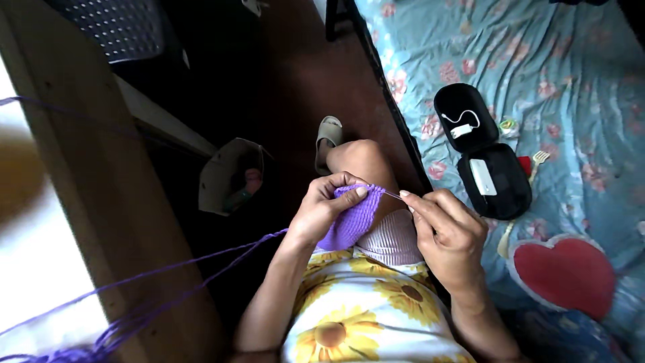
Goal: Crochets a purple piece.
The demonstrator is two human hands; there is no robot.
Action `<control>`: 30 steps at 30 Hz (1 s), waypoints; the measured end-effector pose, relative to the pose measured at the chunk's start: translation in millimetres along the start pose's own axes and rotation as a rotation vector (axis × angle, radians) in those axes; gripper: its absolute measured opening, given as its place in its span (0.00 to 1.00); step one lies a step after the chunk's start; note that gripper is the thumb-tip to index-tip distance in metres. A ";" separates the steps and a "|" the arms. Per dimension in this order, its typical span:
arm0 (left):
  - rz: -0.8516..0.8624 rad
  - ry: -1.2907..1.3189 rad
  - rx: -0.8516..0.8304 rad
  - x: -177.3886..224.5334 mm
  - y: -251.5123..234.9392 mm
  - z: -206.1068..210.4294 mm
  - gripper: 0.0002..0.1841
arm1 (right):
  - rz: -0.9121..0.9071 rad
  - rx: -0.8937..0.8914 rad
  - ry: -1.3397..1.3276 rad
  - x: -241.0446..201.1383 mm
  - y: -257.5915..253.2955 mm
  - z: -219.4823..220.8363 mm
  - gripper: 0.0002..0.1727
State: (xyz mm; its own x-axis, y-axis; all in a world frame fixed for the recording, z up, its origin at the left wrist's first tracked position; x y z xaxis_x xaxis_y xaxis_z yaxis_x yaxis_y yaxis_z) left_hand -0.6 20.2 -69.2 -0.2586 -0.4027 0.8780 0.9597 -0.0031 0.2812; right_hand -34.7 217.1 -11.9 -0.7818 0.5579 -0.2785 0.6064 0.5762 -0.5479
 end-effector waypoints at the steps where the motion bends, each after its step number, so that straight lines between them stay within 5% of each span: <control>1: 0.024 -0.031 0.016 0.4 0.4 0.2 0.06 | 0.007 0.014 -0.007 0.1 0.8 0.6 0.13; 6: 0.152 -0.150 0.045 2.5 3.1 3.5 0.05 | 0.214 0.017 -0.385 5.4 6.2 7.7 0.10; 13: 0.036 -0.001 -0.020 -9.9 -0.1 21.3 0.05 | 0.500 0.006 -1.066 11.3 1.5 28.7 0.18; 20: 0.016 -0.416 -0.174 5.6 5.0 -0.5 0.01 | 0.510 -0.108 -1.098 20.8 -1.4 27.2 0.23; 22: -0.004 -0.494 -0.301 9.9 9.3 -12.3 0.09 | 0.499 -0.125 -1.069 25.6 -3.5 22.6 0.25; 26: 0.075 0.035 -0.630 6.8 11.7 -22.9 0.13 | 0.465 -0.162 -1.078 24.1 -5.0 21.2 0.24; 28: 0.111 0.293 -0.491 5.7 9.0 -14.8 0.12 | 0.449 -0.167 -1.106 18.3 -4.9 24.2 0.22; 30: 0.156 0.207 -0.224 7.1 5.1 -8.5 0.17 | 0.449 -0.162 -1.127 13.3 -4.9 26.1 0.21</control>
State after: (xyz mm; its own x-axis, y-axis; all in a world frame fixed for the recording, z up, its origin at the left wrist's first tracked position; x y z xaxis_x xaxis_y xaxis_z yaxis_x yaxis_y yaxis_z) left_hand 3.4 9.6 -64.9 -0.1010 -0.5915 0.7999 0.9923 -0.1182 0.0379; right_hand -51.9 206.0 -33.5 -0.1383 -0.0567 -0.9888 0.8028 0.5783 -0.1454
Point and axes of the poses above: each hand's wrist, its own y-axis away from the middle knuckle, its own z-axis out of the palm, x = y × z, the point moved 3 cm from there along -y, towards the middle knuckle, and after that the axes turned 10 degrees about -z, right-handed, at the moved point
